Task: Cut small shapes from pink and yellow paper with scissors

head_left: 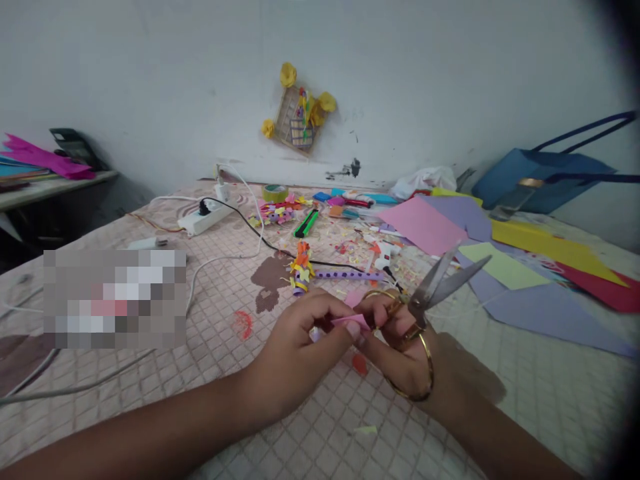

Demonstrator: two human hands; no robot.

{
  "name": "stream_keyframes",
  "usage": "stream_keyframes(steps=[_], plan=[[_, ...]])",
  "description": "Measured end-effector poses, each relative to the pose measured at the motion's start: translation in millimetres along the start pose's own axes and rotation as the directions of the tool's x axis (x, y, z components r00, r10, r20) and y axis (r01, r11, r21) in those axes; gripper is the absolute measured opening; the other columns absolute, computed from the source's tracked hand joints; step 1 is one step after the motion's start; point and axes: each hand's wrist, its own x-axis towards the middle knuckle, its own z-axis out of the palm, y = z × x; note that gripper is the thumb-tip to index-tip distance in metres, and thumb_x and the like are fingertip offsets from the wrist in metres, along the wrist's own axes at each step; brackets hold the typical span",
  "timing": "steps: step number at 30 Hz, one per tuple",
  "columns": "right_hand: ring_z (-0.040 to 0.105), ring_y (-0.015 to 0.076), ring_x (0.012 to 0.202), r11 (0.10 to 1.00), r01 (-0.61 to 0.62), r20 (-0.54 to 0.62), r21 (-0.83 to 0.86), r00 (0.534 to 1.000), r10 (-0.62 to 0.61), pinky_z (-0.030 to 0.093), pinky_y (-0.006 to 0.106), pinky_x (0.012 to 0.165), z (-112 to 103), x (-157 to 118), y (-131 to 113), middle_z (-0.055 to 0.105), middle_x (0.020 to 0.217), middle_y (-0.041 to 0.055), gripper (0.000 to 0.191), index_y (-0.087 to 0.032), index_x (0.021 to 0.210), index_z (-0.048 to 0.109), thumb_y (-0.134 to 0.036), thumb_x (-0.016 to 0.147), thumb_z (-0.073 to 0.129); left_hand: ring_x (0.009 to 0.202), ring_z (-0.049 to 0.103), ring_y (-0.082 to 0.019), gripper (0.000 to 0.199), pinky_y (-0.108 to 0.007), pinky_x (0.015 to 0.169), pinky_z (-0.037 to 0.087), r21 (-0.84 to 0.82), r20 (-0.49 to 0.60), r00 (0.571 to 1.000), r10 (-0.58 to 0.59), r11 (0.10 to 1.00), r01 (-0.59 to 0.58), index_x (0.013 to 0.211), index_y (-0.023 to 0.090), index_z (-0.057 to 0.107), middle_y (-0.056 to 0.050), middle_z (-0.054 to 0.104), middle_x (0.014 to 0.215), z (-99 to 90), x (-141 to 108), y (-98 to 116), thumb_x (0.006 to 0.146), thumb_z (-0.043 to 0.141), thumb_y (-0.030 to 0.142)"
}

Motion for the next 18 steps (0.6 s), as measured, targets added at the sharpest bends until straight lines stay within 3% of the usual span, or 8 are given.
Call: stream_keyframes(steps=[5,8,13,18], plan=[[0.050,0.0115,0.064,0.981,0.074,-0.159,0.179,0.986,-0.045,0.042,0.024,0.056,0,2,7,0.052,0.072,-0.0026,0.025,-0.022,0.071,0.040,-0.024,0.074,0.065,0.067,0.049,-0.013,0.014,-0.028,0.061,0.040,-0.074,0.043,0.992,-0.118,0.990,0.121,0.080,0.015,0.055,-0.002,0.053,0.073,1.3,3,-3,0.076,0.056,0.028],[0.050,0.0115,0.063,0.979,0.076,-0.242,0.190,0.970,-0.029,0.041,0.024,0.055,-5,5,9,0.053,0.073,-0.0021,0.023,-0.022,0.071,0.043,-0.021,0.071,0.066,0.062,0.045,-0.011,0.012,-0.026,0.058,0.038,-0.081,0.079,0.985,-0.155,0.984,0.162,0.075,0.015,0.052,0.000,0.050,0.068,1.4,4,-4,0.075,0.056,0.027],[0.046,0.0104,0.058,0.987,0.014,-0.124,0.161,0.992,0.006,0.037,0.022,0.051,-10,4,7,0.050,0.068,-0.0035,0.023,-0.022,0.072,0.040,-0.016,0.071,0.062,0.073,0.049,-0.013,0.012,-0.027,0.066,0.040,-0.102,0.148,0.985,-0.093,0.989,0.109,0.083,0.016,0.053,-0.001,0.053,0.078,-1.5,2,-4,0.075,0.056,0.025],[0.043,0.0112,0.062,0.985,-0.171,0.075,0.032,0.983,0.168,0.037,0.024,0.054,-9,-1,-2,0.044,0.070,-0.0033,0.024,-0.022,0.071,0.037,-0.016,0.072,0.061,0.069,0.051,-0.011,0.018,-0.025,0.061,0.041,-0.148,0.162,0.980,-0.116,0.979,0.140,0.092,0.016,0.053,-0.001,0.054,0.078,-2.7,5,-6,0.078,0.055,0.028]])
